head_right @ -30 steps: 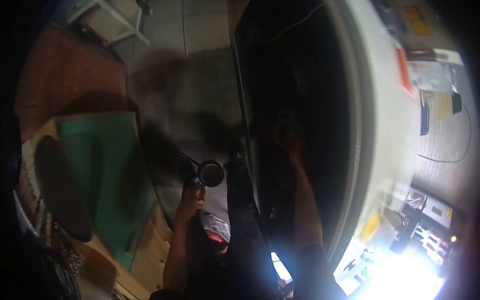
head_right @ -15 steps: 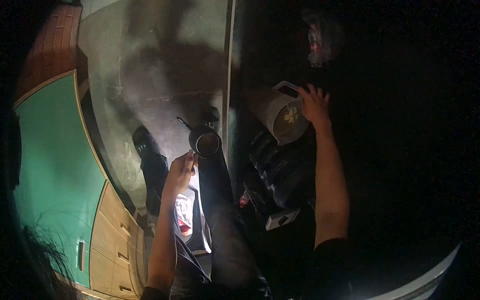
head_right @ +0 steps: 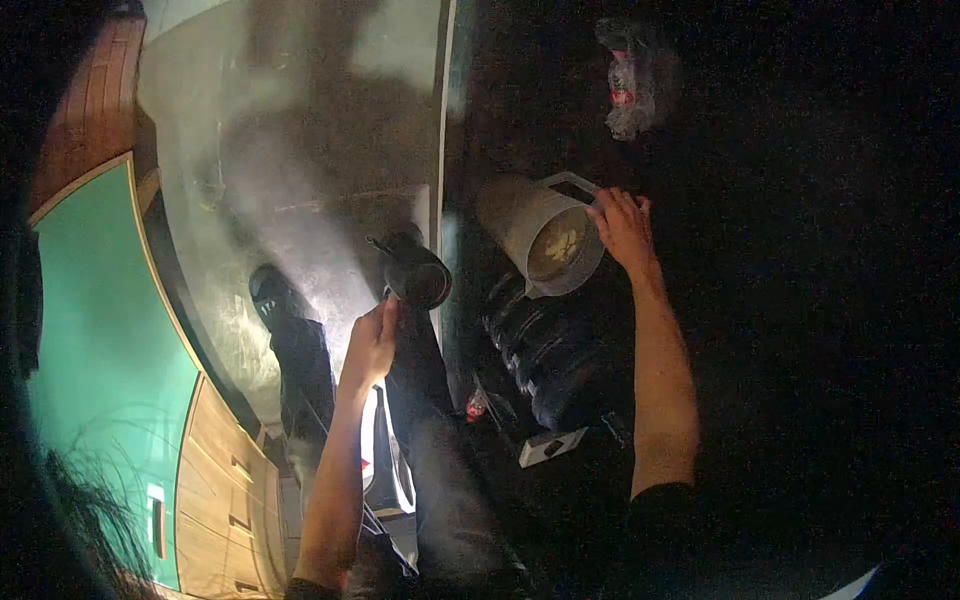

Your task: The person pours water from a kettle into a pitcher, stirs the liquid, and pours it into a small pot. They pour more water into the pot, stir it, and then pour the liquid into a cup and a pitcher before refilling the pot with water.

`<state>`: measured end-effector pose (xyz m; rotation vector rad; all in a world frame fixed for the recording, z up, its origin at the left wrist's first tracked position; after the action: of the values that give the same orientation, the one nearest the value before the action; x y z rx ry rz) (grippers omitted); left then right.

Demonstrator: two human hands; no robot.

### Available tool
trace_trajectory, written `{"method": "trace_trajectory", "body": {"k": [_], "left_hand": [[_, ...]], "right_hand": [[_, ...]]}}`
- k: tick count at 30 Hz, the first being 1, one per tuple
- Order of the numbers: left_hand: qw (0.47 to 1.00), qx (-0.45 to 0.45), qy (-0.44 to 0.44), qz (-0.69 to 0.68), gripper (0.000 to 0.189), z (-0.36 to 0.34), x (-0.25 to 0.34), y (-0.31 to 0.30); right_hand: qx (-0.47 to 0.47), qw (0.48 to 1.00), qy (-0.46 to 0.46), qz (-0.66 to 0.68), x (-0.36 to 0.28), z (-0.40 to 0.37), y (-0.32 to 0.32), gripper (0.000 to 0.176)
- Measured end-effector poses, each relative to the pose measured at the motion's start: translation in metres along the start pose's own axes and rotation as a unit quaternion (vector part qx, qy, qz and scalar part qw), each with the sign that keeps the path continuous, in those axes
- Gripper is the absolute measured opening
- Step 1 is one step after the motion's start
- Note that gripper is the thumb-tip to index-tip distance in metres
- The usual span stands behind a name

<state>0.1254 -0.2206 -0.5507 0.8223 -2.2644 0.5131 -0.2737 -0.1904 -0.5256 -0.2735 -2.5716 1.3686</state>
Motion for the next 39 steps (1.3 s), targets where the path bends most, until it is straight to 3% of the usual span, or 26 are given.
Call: {"method": "trace_trajectory", "body": {"k": [4, 7, 9, 13, 15, 19, 22, 24, 27, 31, 33, 37, 39], "left_hand": [[0.999, -0.001, -0.032, -0.026, 0.05, 0.018, -0.016, 0.001], [0.999, 0.038, 0.004, 0.017, 0.049, 0.034, -0.023, -0.002], [1.0, 0.012, -0.018, 0.009, 0.05, 0.041, -0.022, -0.002], [1.0, -0.011, -0.006, 0.026, 0.05, 0.053, -0.013, -0.005], [0.999, -0.013, 0.001, 0.039, 0.049, 0.053, -0.003, -0.008], [0.998, 0.0, 0.049, 0.032, 0.046, 0.054, 0.003, 0.0], [0.995, -0.001, 0.077, 0.063, 0.045, 0.053, 0.01, 0.008], [0.996, -0.012, 0.074, 0.049, 0.045, 0.053, 0.011, 0.014], [0.996, -0.029, 0.074, 0.035, 0.046, 0.051, 0.011, 0.021], [0.994, -0.012, 0.107, 0.023, 0.045, 0.05, 0.009, 0.025], [0.995, -0.004, 0.099, 0.031, 0.045, 0.052, 0.003, 0.028], [0.995, 0.016, 0.081, 0.053, 0.046, 0.057, -0.006, 0.028], [0.995, 0.006, 0.067, 0.07, 0.046, 0.059, -0.01, 0.027]], "right_hand": [[0.03, 0.999, 0.014, 0.041, 0.005, -0.001, 0.009, 0.028], [0.034, 0.997, 0.026, 0.071, 0.01, -0.005, 0.011, 0.029], [-0.051, 0.993, 0.099, 0.037, 0.02, -0.013, 0.021, 0.032], [-0.007, 0.986, 0.115, 0.121, 0.024, -0.034, 0.036, 0.035], [-0.103, 0.943, 0.226, 0.223, 0.029, -0.049, 0.052, 0.035], [-0.052, 0.94, 0.233, 0.242, 0.041, -0.071, 0.079, 0.032], [-0.082, 0.961, 0.163, 0.207, 0.031, -0.069, 0.075, 0.034], [-0.002, 0.966, 0.077, 0.246, 0.018, -0.06, 0.064, 0.034], [-0.079, 0.96, 0.029, 0.265, 0.032, -0.045, 0.1, 0.03], [-0.064, 0.968, 0.081, 0.23, 0.027, -0.047, 0.087, 0.023], [-0.182, 0.94, 0.13, 0.256, 0.031, -0.044, 0.093, 0.023], [-0.143, 0.937, 0.118, 0.296, 0.019, -0.056, 0.088, 0.025], [-0.114, 0.915, 0.204, 0.33, 0.019, -0.065, 0.091, 0.025]]}}
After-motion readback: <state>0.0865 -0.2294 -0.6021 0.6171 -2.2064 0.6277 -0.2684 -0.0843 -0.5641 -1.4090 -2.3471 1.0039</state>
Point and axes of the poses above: each hand's wrist, its own z-axis towards the middle knuckle, its own y-axis out of the palm, x = y × z, the point moved 6 cm from there along z, towards the middle knuckle, and after that the axes turned 4 degrees about y, right-handed, at the moved point
